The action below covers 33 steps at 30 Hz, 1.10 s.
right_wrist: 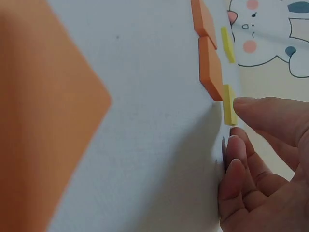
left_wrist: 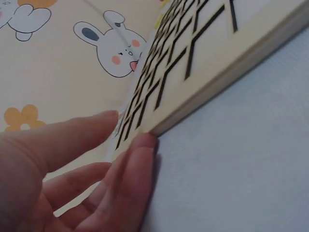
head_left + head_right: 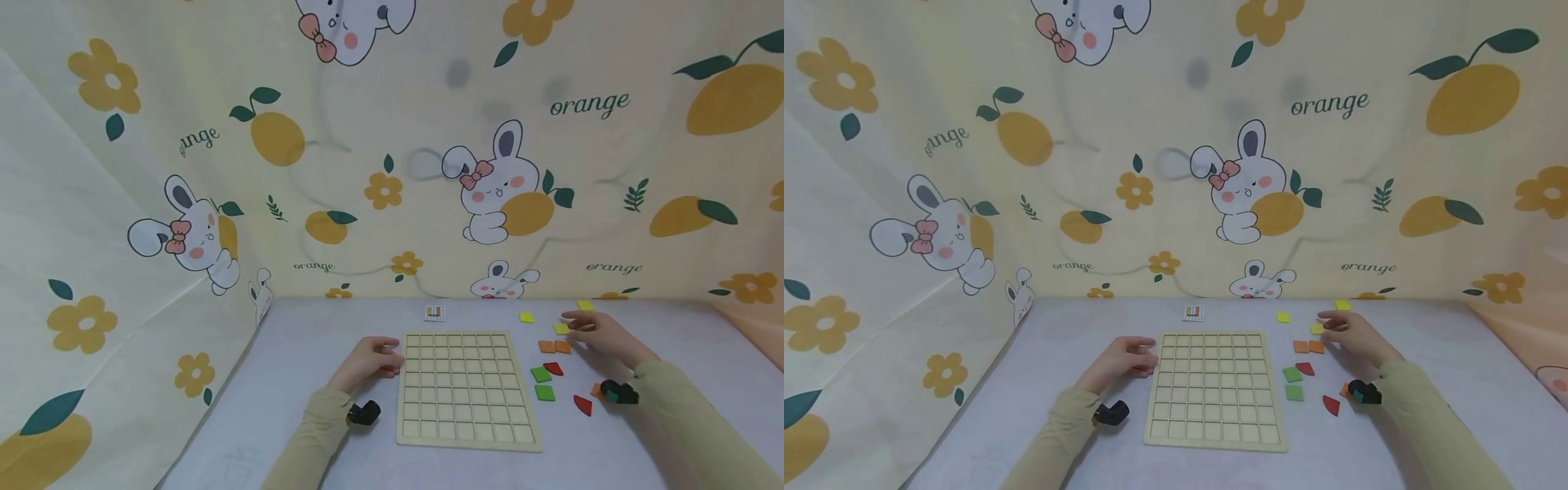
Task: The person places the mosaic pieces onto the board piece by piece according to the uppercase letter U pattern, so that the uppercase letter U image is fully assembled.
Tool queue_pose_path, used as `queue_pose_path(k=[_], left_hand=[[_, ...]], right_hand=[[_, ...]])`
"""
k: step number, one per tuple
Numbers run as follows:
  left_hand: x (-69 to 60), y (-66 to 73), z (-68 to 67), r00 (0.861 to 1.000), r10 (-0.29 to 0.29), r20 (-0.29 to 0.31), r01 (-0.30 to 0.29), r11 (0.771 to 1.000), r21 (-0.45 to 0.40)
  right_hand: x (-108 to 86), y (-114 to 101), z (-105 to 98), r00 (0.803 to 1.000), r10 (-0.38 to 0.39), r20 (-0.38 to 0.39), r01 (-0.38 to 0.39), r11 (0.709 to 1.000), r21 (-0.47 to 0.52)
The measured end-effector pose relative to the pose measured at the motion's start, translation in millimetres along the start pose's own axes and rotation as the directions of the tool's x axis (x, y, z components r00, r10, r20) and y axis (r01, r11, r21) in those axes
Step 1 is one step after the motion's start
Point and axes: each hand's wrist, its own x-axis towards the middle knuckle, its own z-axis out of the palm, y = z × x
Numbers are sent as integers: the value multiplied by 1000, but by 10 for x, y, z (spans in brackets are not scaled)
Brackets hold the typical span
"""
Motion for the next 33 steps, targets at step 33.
queue_pose_path(k=[33], left_hand=[[16, -18, 66, 996, 13, -90, -5, 996, 87]], right_hand=[[11, 74, -78, 995, -100, -6, 100, 993, -66]])
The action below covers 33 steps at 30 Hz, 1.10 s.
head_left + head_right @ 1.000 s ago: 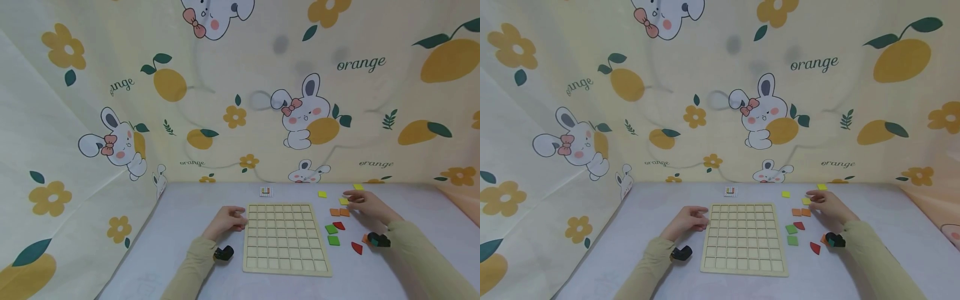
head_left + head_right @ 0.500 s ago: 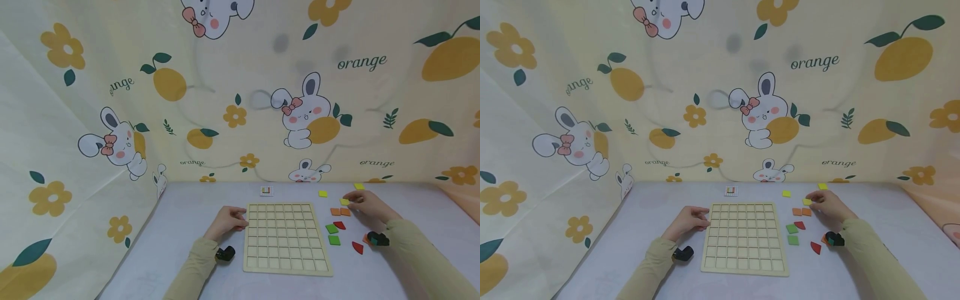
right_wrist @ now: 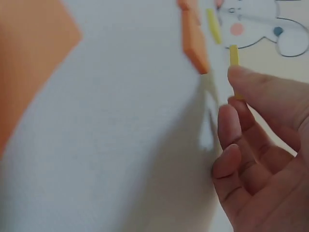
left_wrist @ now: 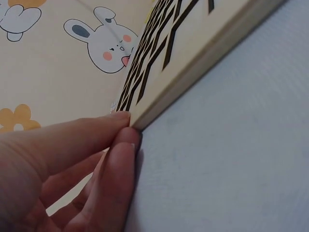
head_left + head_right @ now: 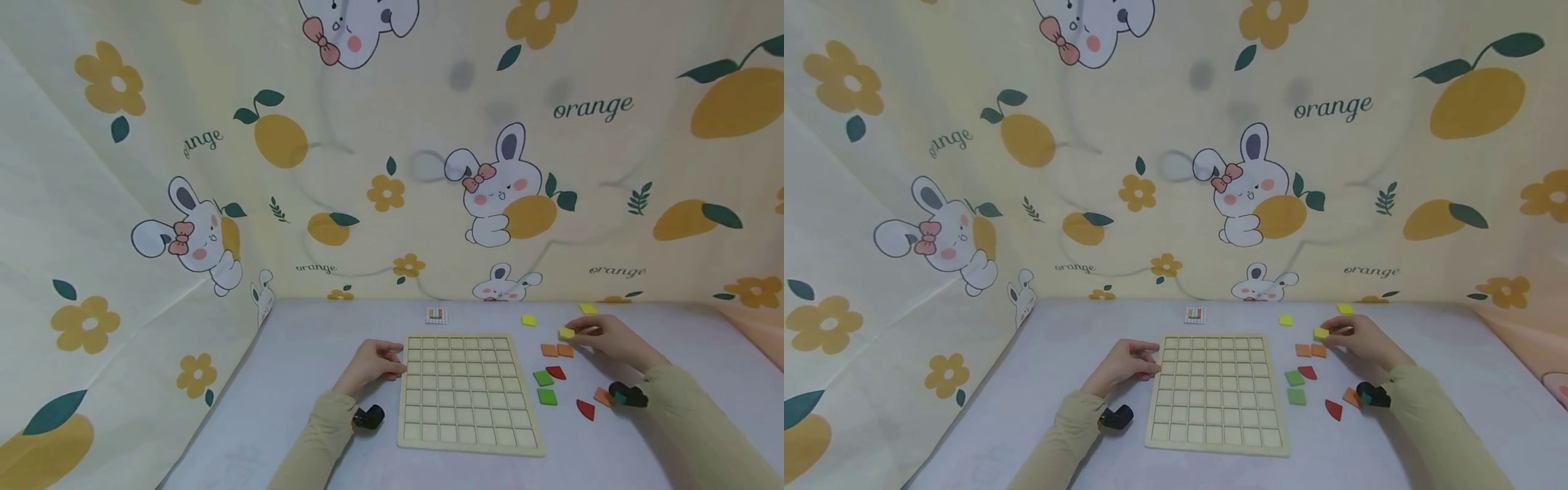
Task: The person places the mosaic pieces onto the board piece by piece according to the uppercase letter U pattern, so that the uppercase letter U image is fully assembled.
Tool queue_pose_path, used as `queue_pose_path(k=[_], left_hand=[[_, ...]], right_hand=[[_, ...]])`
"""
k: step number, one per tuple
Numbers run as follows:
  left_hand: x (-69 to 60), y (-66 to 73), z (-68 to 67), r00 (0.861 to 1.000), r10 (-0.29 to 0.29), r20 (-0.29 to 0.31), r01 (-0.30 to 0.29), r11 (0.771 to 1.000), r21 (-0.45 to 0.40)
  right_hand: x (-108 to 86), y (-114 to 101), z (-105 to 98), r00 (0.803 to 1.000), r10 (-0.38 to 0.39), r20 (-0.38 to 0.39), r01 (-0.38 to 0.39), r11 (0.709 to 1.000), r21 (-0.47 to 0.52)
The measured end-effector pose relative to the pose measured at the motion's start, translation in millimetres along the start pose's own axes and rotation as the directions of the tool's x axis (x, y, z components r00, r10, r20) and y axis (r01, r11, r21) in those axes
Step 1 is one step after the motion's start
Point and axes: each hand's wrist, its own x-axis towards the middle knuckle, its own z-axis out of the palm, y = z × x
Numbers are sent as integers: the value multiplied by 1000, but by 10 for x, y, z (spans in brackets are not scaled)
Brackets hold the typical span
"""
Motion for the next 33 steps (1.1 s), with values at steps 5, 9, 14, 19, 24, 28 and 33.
queue_pose_path(k=[5, 9, 14, 19, 24, 28, 33], left_hand=[[5, -4, 7, 1000, 6, 2, -6, 1000, -6], [-2, -2, 2, 1000, 12, 3, -12, 1000, -10], [-16, 7, 2, 1000, 13, 1, -13, 1000, -16], [-15, -1, 13, 1000, 14, 2, -14, 1000, -15], [-20, -2, 19, 1000, 9, -10, -9, 1000, -21], [-29, 1, 20, 1000, 1, -17, -2, 999, -44], [-27, 8, 24, 1000, -14, -28, 12, 998, -69]], right_hand=[[-88, -137, -18, 999, -37, -29, 38, 998, 42], [-141, -338, 17, 993, -100, -66, 104, 993, 56], [-148, -620, 125, 985, -159, -63, 165, 982, 94], [-103, -858, 309, 978, -202, -47, 207, 965, 163], [-41, -1101, 527, 964, -265, -27, 264, 938, 226], [4, -1292, 712, 946, -324, -15, 313, 900, 304], [23, -1527, 902, 927, -375, 16, 345, 869, 354]])
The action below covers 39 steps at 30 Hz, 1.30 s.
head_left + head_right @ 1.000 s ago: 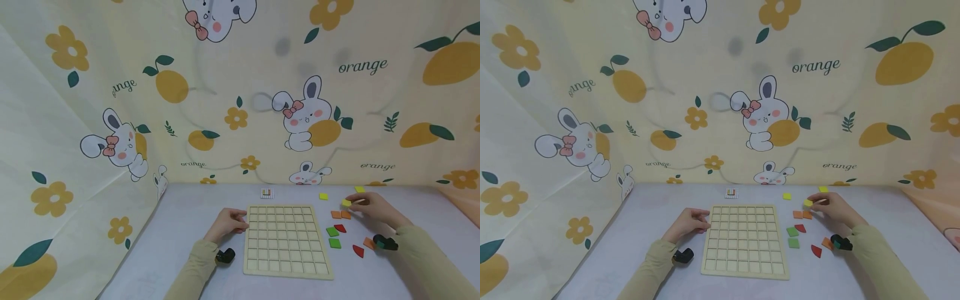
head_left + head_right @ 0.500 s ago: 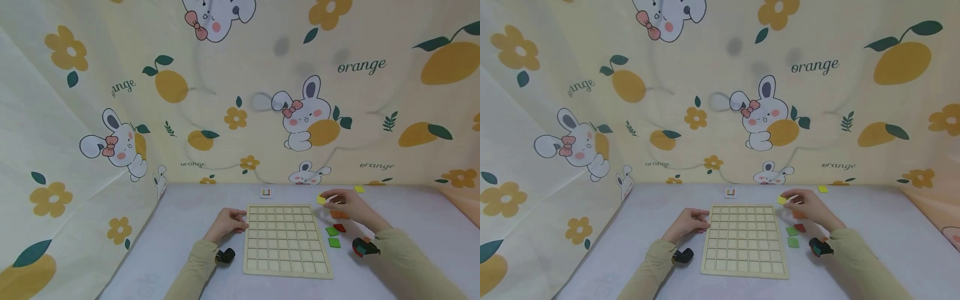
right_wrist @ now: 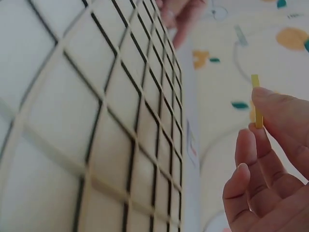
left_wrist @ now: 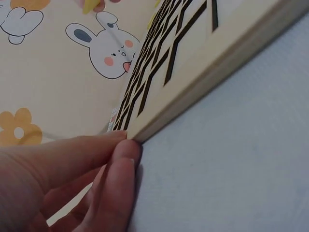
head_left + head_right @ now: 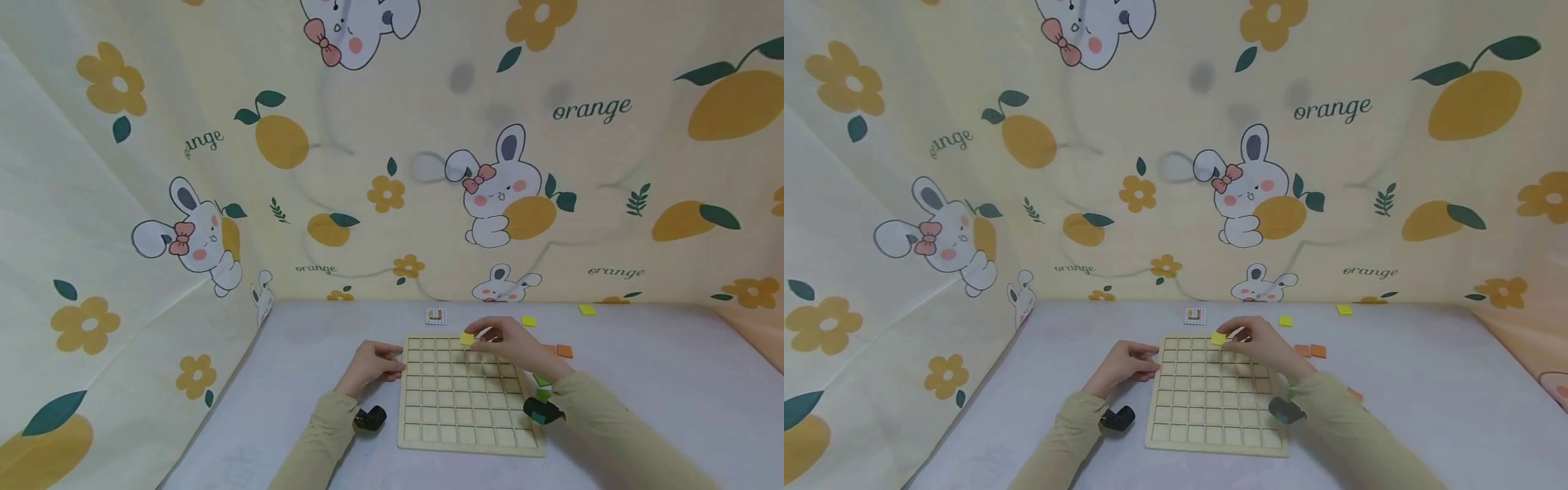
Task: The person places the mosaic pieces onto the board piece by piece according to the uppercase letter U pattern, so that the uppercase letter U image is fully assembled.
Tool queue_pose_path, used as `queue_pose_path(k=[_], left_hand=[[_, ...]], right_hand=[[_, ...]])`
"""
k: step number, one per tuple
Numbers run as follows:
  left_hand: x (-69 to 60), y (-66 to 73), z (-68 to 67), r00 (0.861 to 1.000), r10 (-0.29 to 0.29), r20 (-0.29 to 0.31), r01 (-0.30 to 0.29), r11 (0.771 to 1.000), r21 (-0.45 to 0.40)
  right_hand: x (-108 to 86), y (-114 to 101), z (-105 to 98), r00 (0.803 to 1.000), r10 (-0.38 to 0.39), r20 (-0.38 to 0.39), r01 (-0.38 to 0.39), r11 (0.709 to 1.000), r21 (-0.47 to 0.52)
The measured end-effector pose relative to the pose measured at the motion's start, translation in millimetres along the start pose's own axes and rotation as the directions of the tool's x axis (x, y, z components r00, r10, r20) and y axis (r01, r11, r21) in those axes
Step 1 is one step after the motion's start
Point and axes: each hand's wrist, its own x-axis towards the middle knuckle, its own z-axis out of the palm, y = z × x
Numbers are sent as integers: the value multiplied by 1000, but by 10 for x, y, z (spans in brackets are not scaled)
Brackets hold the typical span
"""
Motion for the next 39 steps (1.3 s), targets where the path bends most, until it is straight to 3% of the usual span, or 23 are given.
queue_pose_path(k=[6, 17, 26, 39], left_hand=[[1, 2, -4, 1000, -14, -9, 13, 1000, -8], [-17, 10, 4, 1000, -17, -2, 17, 1000, -11], [-32, 21, -15, 1000, -18, 4, 18, 1000, -5], [-9, 7, -11, 1000, -29, -1, 29, 1000, -2]], right_hand=[[162, 18, 247, 998, -23, 56, 24, 1000, -12], [364, 112, 521, 997, 3, 78, 0, 999, -41], [448, 195, 652, 997, 49, 53, -42, 992, -115], [501, 198, 737, 996, 84, 9, -82, 987, -137]])
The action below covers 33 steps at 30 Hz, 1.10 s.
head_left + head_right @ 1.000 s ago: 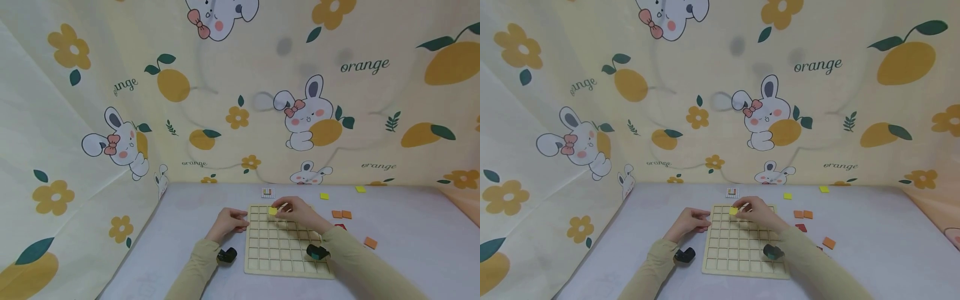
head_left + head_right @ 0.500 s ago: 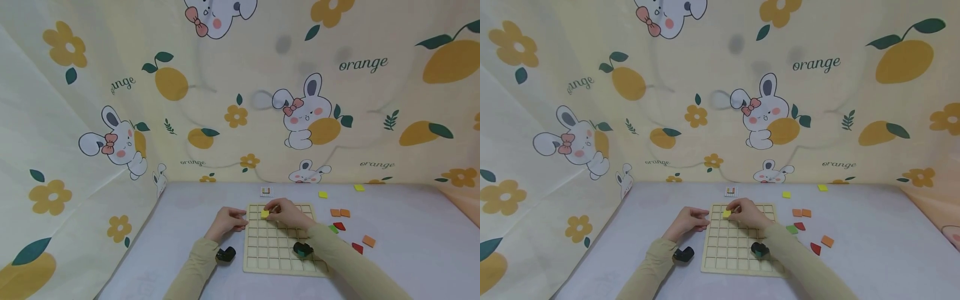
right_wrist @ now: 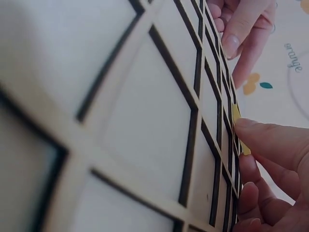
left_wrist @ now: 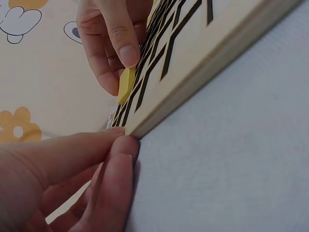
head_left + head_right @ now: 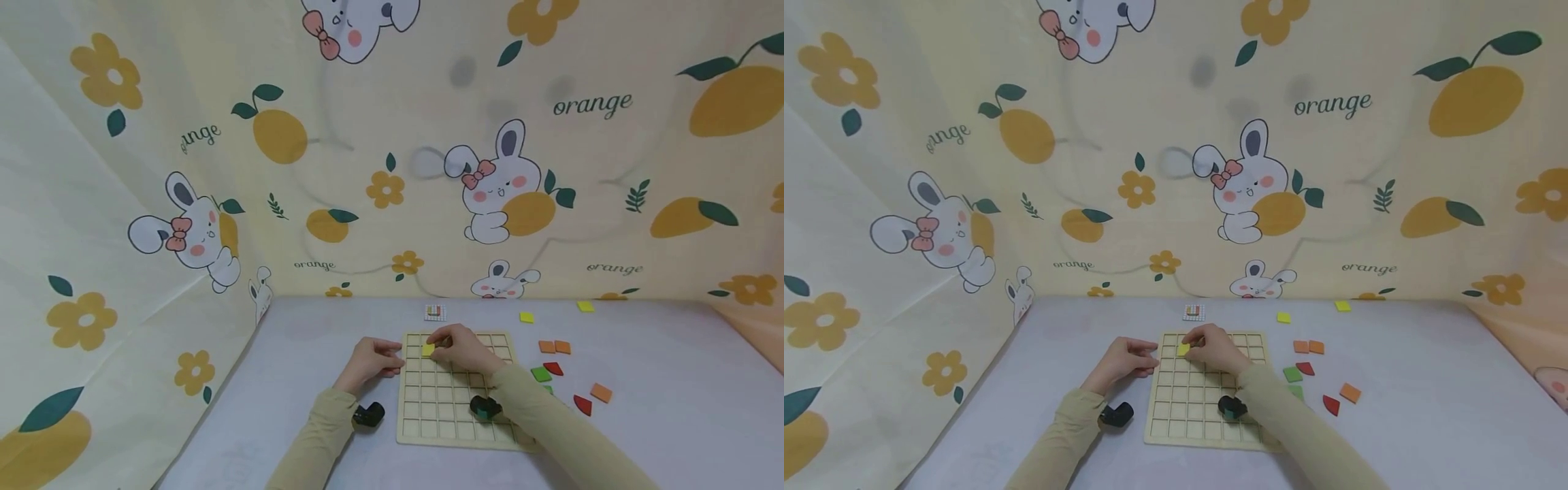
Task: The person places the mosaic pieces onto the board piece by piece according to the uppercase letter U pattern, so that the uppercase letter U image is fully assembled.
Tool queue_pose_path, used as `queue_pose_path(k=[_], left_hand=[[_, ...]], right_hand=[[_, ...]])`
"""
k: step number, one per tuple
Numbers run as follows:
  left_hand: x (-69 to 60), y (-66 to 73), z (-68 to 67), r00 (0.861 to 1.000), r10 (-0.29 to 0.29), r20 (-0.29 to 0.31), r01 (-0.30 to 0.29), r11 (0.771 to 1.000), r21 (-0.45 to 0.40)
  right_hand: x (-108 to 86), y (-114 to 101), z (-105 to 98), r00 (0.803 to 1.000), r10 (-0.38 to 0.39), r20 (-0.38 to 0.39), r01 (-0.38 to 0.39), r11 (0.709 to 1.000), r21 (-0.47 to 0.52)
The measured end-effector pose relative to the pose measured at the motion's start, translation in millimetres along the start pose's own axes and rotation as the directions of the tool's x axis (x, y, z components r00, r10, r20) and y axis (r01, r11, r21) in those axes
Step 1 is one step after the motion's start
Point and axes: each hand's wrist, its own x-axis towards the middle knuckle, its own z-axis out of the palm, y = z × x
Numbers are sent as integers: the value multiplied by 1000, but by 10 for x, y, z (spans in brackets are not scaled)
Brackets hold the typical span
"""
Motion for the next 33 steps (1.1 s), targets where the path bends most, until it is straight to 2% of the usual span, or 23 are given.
queue_pose_path(k=[10, 18, 21, 27, 33], left_hand=[[8, 21, 3, 1000, 6, 17, -6, 1000, -5], [3, 12, 0, 1000, -9, 10, 9, 1000, -1], [22, -14, 2, 1000, 5, 10, -5, 1000, -3], [45, -42, 6, 1000, 19, 9, -19, 1000, -5], [18, -21, 4, 1000, 13, -7, -13, 1000, 2]], right_hand=[[9, -52, 23, 999, 43, -19, -43, 999, -3], [23, -39, 44, 1000, 25, -11, -25, 1000, 4], [23, -33, 38, 999, 38, -12, -37, 999, 7], [7, -5, -18, 998, 64, 25, -65, 997, 38], [-29, 51, -187, 996, -34, 81, 28, 997, 65]])
